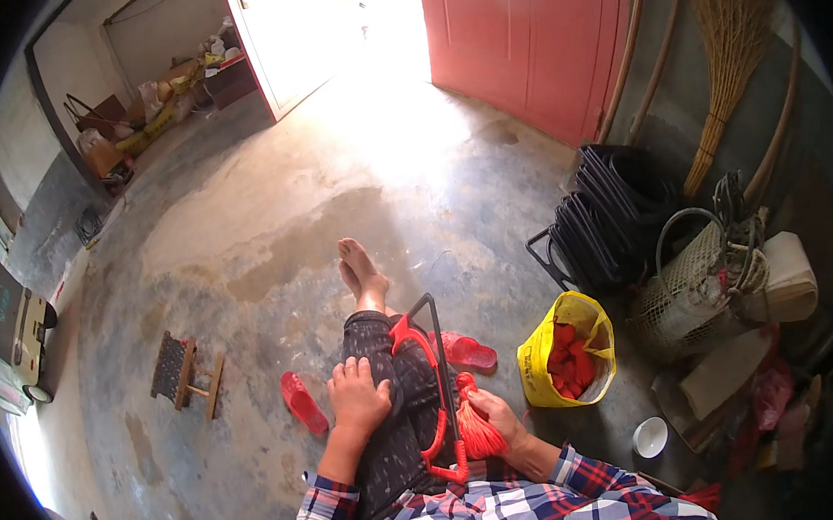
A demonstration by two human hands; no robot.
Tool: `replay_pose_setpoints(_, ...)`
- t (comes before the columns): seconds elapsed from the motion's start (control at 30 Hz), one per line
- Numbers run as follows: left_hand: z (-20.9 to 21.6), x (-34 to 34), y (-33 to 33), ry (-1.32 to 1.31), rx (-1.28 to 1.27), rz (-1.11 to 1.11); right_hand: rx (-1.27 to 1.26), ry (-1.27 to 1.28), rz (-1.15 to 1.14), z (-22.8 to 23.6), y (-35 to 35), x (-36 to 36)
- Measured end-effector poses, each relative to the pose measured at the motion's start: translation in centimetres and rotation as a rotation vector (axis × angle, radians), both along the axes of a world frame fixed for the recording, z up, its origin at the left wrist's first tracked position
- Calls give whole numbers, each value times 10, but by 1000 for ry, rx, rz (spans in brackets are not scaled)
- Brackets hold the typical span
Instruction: Wrapping and weaving red rope around a red plastic frame.
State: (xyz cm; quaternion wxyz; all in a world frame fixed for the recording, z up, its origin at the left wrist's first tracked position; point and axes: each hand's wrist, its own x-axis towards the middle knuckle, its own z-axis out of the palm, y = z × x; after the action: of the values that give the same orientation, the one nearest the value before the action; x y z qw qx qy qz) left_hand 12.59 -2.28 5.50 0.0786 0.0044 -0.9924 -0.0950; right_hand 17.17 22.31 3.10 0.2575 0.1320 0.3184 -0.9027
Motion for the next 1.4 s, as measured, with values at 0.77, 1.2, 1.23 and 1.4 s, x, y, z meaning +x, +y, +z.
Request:
replay_pose_setpoints(0.77,9,64,31,-1,321,-157,-19,48,21,0,1,5)
replay_pose_setpoints(1.2,14,61,34,36,497,-160,34,30,14,-4,2,1)
replay_pose_setpoints(1.23,14,61,35,36,500,-155,55,24,6,-3,2,1)
replay_pose_setpoints(1.4,12,58,34,3,548,-163,50,6,20,4,-2,0)
